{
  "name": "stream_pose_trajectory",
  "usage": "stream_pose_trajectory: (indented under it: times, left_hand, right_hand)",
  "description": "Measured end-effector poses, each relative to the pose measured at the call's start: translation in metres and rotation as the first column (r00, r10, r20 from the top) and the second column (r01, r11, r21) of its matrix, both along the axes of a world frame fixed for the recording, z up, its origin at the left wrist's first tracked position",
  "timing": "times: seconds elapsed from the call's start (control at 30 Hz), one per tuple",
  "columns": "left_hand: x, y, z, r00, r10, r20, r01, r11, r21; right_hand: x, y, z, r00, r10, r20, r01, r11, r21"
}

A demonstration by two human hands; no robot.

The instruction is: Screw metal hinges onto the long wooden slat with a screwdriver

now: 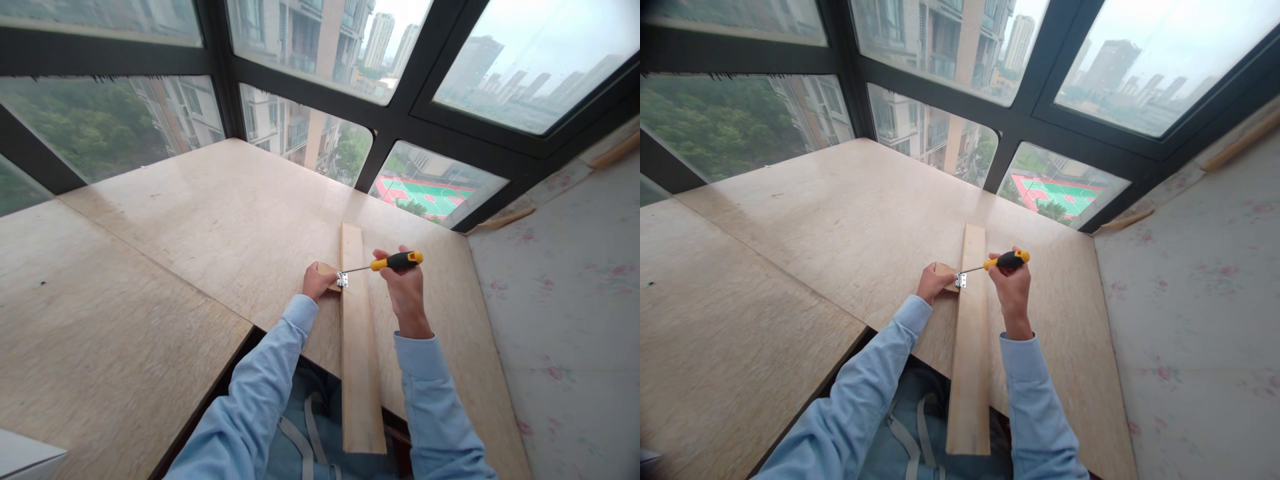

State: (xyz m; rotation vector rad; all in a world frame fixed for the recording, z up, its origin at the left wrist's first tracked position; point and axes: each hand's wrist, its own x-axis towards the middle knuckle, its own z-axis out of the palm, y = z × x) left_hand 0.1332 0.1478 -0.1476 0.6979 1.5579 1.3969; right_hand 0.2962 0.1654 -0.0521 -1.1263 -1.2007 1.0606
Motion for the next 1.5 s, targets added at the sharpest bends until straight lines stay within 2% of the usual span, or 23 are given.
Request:
stream_pose_trajectory:
  times: [0.03, 0.1, 0.23, 0.3, 0.43, 0.5, 0.6, 0.67, 0.73, 0.87, 1.03, 1.13, 1.27, 1.33, 1.4, 1.43, 1.47, 1.5]
  left_hand:
    - [0.0, 0.0, 0.0, 1.0, 0.0, 0.0, 0.0, 1.0, -0.003]
    - [0.0, 0.0, -0.001, 1.0, -0.001, -0.006, 0.001, 1.0, -0.006]
    - [0.0, 0.0, -0.002, 1.0, 0.004, -0.014, -0.004, 1.0, 0.004]
    - [0.0, 0.0, -0.002, 1.0, 0.006, -0.009, -0.006, 1.0, 0.005]
    - [0.0, 0.0, -0.002, 1.0, 0.001, 0.006, -0.001, 1.0, 0.004]
    - [0.0, 0.0, -0.002, 1.0, 0.004, 0.006, -0.004, 1.0, 0.004]
    - [0.0, 0.0, -0.001, 1.0, 0.01, 0.01, -0.01, 1.0, 0.004]
    - [0.0, 0.0, 0.0, 1.0, 0.01, 0.015, -0.01, 1.0, 0.001]
    - [0.0, 0.0, 0.0, 1.0, 0.011, 0.015, -0.011, 1.0, -0.002]
    - [0.0, 0.0, 0.001, 1.0, 0.019, 0.013, -0.019, 1.0, -0.008]
    - [0.0, 0.0, 0.004, 0.999, 0.015, 0.04, -0.015, 1.0, -0.007]
    - [0.001, 0.0, 0.004, 0.999, 0.014, 0.045, -0.013, 1.0, -0.018]
    - [0.001, 0.001, 0.003, 0.999, 0.028, 0.033, -0.028, 0.999, -0.019]
    - [0.001, 0.001, 0.004, 0.999, 0.026, 0.038, -0.026, 1.0, -0.015]
    - [0.001, 0.001, 0.004, 0.998, 0.023, 0.051, -0.022, 1.0, -0.012]
    - [0.001, 0.001, 0.005, 0.998, 0.023, 0.057, -0.022, 1.0, -0.011]
    - [0.001, 0.0, 0.005, 0.998, 0.025, 0.062, -0.025, 1.0, -0.008]
    - [0.001, 0.0, 0.006, 0.997, 0.029, 0.065, -0.029, 1.0, -0.006]
  right_hand:
    - [0.001, 0.001, -0.001, 0.997, 0.049, -0.055, -0.049, 0.999, -0.008]
    - [0.003, 0.003, -0.002, 0.995, 0.076, -0.063, -0.078, 0.997, -0.025]
    - [0.003, 0.003, -0.003, 0.986, -0.081, 0.146, 0.087, 0.996, -0.031]
    - [0.002, 0.001, -0.001, 0.984, -0.104, 0.147, 0.105, 0.994, -0.002]
    - [0.003, -0.001, 0.005, 0.993, 0.075, -0.092, -0.077, 0.997, -0.025]
    - [0.004, -0.001, 0.006, 0.987, 0.108, -0.118, -0.115, 0.992, -0.059]
    - [0.004, 0.0, 0.004, 0.998, -0.059, 0.029, 0.06, 0.996, -0.066]
    - [0.003, 0.0, 0.004, 0.981, -0.159, 0.114, 0.163, 0.986, -0.027]
    - [0.002, -0.001, 0.006, 0.99, -0.132, 0.053, 0.132, 0.991, -0.005]
    - [0.003, -0.002, 0.011, 0.976, 0.09, -0.2, -0.103, 0.993, -0.057]
    - [-0.004, -0.003, 0.01, 0.981, -0.005, -0.196, -0.012, 0.996, -0.086]
    - [-0.011, -0.004, 0.014, 0.979, 0.021, -0.202, -0.025, 0.999, -0.02]
    - [-0.01, 0.001, 0.032, 0.968, -0.003, -0.249, 0.04, 0.989, 0.142]
    - [-0.008, 0.009, 0.04, 0.989, -0.04, -0.142, 0.063, 0.985, 0.161]
    - [-0.007, 0.018, 0.043, 0.99, -0.016, 0.141, 0.002, 0.995, 0.101]
    - [-0.009, 0.022, 0.042, 0.945, 0.034, 0.325, -0.053, 0.997, 0.052]
    - [-0.011, 0.026, 0.04, 0.857, 0.095, 0.506, -0.11, 0.994, -0.001]
    - [-0.015, 0.03, 0.036, 0.735, 0.153, 0.66, -0.159, 0.986, -0.052]
